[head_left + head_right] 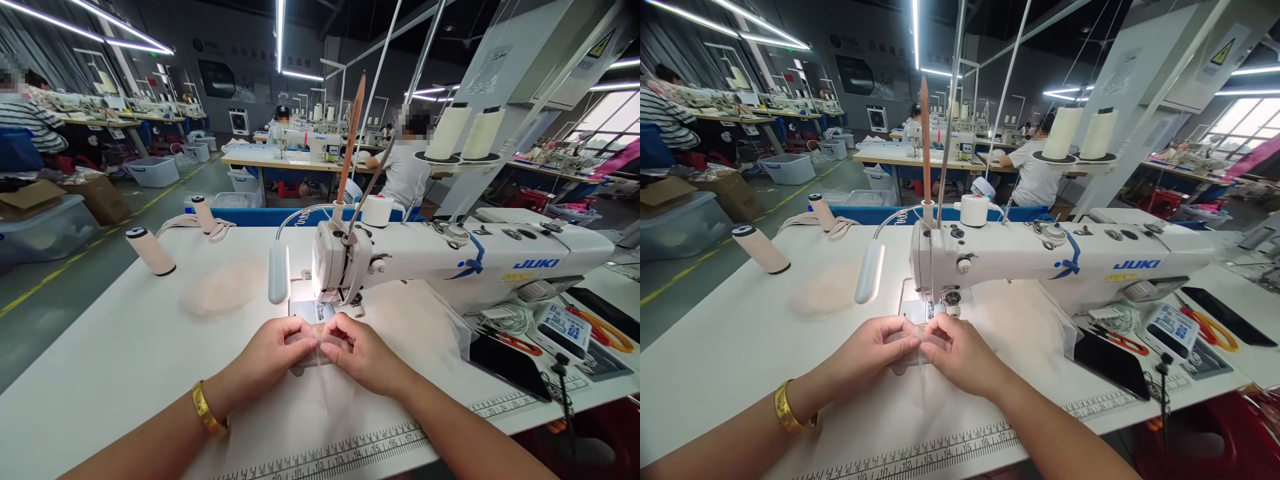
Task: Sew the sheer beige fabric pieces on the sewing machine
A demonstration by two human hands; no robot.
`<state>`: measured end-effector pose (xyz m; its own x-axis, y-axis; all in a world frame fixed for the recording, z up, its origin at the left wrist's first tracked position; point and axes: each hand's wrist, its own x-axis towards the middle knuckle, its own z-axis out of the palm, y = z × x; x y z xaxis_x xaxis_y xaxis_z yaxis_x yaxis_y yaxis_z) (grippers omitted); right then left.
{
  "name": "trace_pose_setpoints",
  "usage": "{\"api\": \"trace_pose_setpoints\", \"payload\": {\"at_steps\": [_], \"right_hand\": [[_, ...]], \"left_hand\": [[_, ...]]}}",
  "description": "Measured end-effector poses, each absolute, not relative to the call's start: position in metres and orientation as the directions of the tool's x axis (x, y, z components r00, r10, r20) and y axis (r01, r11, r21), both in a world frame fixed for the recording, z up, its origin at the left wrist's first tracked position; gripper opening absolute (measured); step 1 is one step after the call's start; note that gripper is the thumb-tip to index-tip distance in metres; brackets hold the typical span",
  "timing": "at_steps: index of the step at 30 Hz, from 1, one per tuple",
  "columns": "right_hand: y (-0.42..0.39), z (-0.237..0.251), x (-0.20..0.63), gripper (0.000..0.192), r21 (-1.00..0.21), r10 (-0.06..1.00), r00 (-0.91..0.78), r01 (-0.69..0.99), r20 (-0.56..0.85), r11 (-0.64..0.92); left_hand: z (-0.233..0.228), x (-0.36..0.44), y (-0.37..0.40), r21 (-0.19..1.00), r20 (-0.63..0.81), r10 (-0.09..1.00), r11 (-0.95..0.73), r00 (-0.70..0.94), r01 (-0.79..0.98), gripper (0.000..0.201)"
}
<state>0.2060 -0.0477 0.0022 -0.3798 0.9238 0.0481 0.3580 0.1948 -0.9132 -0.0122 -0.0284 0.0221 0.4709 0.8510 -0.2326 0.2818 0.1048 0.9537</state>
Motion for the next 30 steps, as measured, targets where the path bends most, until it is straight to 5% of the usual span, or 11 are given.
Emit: {"api": "trace_pose_setpoints", "payload": {"at_steps": [9,21,30], "right_hand": [[-0.051,0.001,0.195,0.012,-0.905,0.948,-0.284,0.350,0.144,0.242],[-0.055,-0.001,0.189,0.012,-0.871,0.951,-0.237,0.401,0.201,0.284],[-0.057,-0.001,0.189,0.011,-0.845,0.952,-0.226,0.449,0.206,0.290]], "left_hand": [[0.019,-0.007,-0.034,0.936,-0.176,0.865,-0.001,0.470,0.352,0.038],[0.012,0.003,-0.038,0.958,-0.076,0.927,-0.034,0.367,0.285,0.018],[0.021,0.006,-0.039,0.958,-0.157,0.902,0.040,0.402,0.285,0.020]]}}
